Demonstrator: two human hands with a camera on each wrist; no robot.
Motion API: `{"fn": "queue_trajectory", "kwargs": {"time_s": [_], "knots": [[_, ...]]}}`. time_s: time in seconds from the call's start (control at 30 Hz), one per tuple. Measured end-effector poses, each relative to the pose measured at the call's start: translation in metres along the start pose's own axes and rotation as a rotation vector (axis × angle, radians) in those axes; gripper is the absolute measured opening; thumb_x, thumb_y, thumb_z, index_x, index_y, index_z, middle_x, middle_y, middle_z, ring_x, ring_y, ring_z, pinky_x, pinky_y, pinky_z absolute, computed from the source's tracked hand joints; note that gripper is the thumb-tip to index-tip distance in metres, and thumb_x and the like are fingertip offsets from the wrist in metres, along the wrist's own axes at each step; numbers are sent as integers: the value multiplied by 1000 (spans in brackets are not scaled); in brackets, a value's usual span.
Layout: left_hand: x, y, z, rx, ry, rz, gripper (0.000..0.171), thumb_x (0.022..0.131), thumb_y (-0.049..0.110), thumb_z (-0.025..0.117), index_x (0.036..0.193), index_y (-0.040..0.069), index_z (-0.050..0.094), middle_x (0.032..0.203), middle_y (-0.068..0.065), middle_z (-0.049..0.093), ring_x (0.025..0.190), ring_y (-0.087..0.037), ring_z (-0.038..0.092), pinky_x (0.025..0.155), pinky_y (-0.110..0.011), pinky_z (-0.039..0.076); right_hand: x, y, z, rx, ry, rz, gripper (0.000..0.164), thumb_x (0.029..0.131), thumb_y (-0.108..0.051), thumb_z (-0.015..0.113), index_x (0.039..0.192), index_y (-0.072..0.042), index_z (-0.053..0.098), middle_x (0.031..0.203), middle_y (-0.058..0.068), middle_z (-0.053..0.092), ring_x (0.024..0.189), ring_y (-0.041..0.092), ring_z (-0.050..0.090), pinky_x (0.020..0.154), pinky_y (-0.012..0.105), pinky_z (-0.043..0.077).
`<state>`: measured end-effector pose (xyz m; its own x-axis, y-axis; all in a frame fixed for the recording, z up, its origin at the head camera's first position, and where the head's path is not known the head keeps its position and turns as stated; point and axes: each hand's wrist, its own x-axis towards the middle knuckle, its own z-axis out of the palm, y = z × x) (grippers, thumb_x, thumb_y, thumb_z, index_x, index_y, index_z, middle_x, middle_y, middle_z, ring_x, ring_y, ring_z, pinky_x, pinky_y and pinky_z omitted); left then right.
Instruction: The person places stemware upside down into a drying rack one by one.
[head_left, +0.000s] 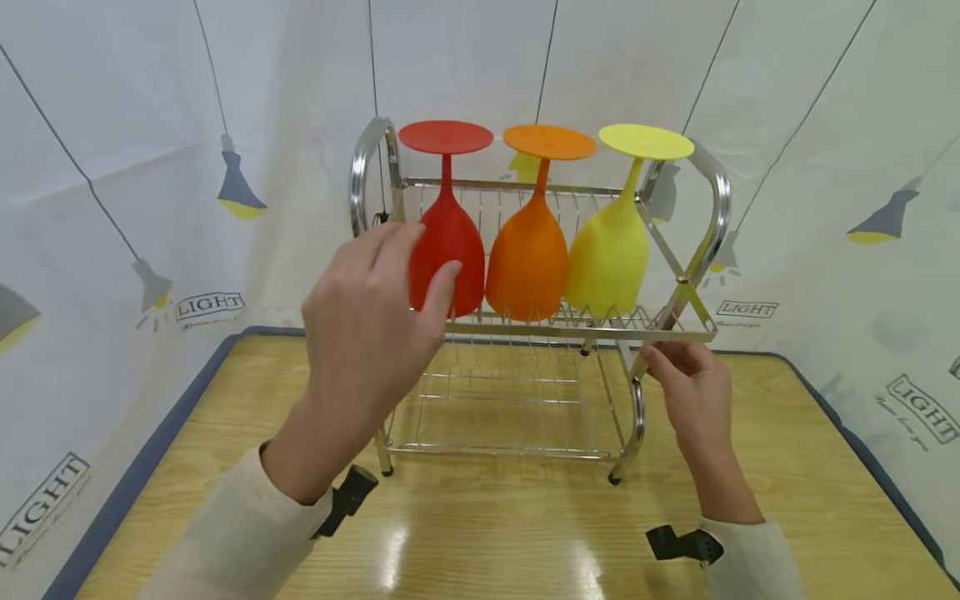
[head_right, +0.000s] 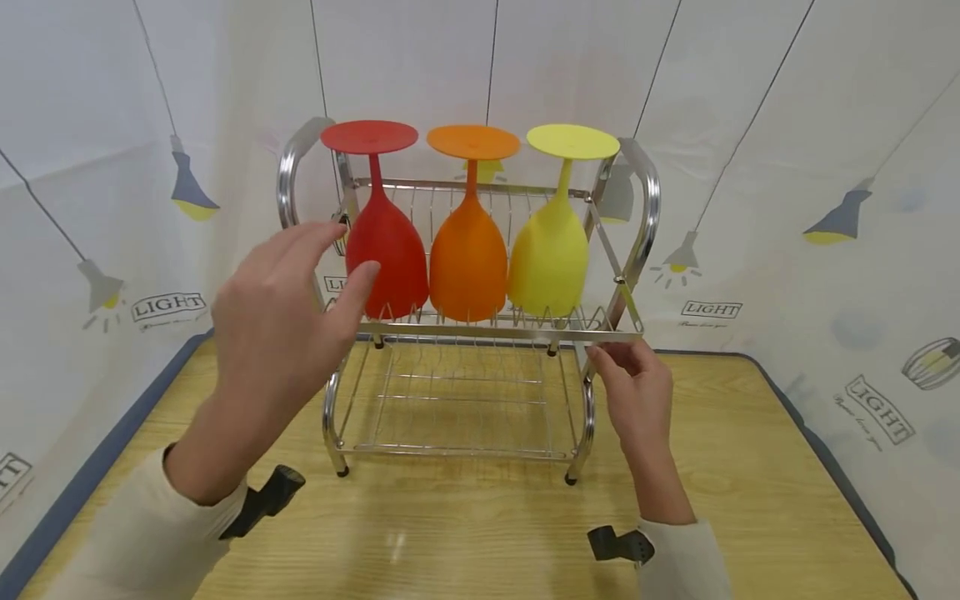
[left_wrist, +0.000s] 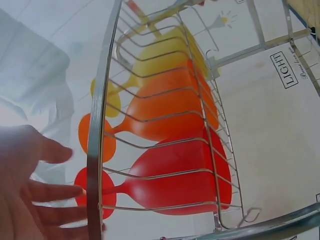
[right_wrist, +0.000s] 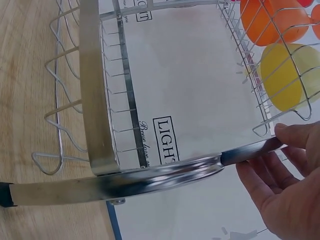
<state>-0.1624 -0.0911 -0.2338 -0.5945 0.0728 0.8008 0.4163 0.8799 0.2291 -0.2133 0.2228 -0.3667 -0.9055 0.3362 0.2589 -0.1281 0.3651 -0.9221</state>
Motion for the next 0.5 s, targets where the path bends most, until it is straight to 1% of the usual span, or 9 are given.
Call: {"fn": "queue_trajectory", "kwargs": {"time_s": [0.07,0.13,0.17,0.23,0.33,0.4,0.43,0.5], "knots": [[-8,1,0,-52,93,130,37,92,27,65,115,-3,67,113,-18,68,106,-33,63,86,-44,57,0,0,-2,-21,4,-4,28,91,-25,70,107,-2,66,90,-11,64,83,5,64,72,13,54],[-16,3,1,-128,155,264,33,92,24,64,109,-4,68,110,-19,68,104,-34,62,90,-44,56,0,-1,-4,-29,4,-8,29,91,-25,69,107,-2,66,91,-10,63,83,5,63,72,13,54],[-20,3,2,-152,175,333,31,93,24,63,107,-3,69,108,-19,68,103,-34,63,90,-44,56,0,-1,-5,-32,2,-6,29,91,-25,69,108,-2,66,92,-9,63,82,5,63,72,12,54],[-29,4,7,-192,220,461,29,94,25,60,102,-1,69,104,-18,69,98,-33,64,85,-43,57,1,-2,-6,-32,0,-2,29,91,-25,69,108,-2,66,92,-9,62,82,4,63,72,12,54],[-42,2,17,-203,288,622,28,96,26,55,96,2,69,95,-14,70,87,-30,67,73,-40,60,2,-3,-6,-39,-7,12,28,91,-26,69,108,-3,65,93,-8,61,83,5,63,72,13,54],[-51,-2,23,-195,294,708,28,96,26,53,95,4,69,91,-12,71,82,-27,67,68,-37,59,2,-3,-7,-58,-11,17,29,91,-27,69,106,-2,65,93,-7,62,82,3,63,72,13,54],[-56,-5,27,-193,286,747,28,96,26,53,94,4,69,91,-11,71,81,-26,67,67,-36,59,2,-4,-7,-70,-13,18,30,91,-28,69,106,-2,65,94,-6,62,82,3,63,72,13,54],[-65,-9,32,-177,228,812,30,97,29,51,97,5,70,93,-9,72,83,-24,68,70,-34,59,1,-4,-8,-113,-15,17,32,91,-31,68,104,-2,64,96,-2,63,81,2,63,71,12,53]]}}
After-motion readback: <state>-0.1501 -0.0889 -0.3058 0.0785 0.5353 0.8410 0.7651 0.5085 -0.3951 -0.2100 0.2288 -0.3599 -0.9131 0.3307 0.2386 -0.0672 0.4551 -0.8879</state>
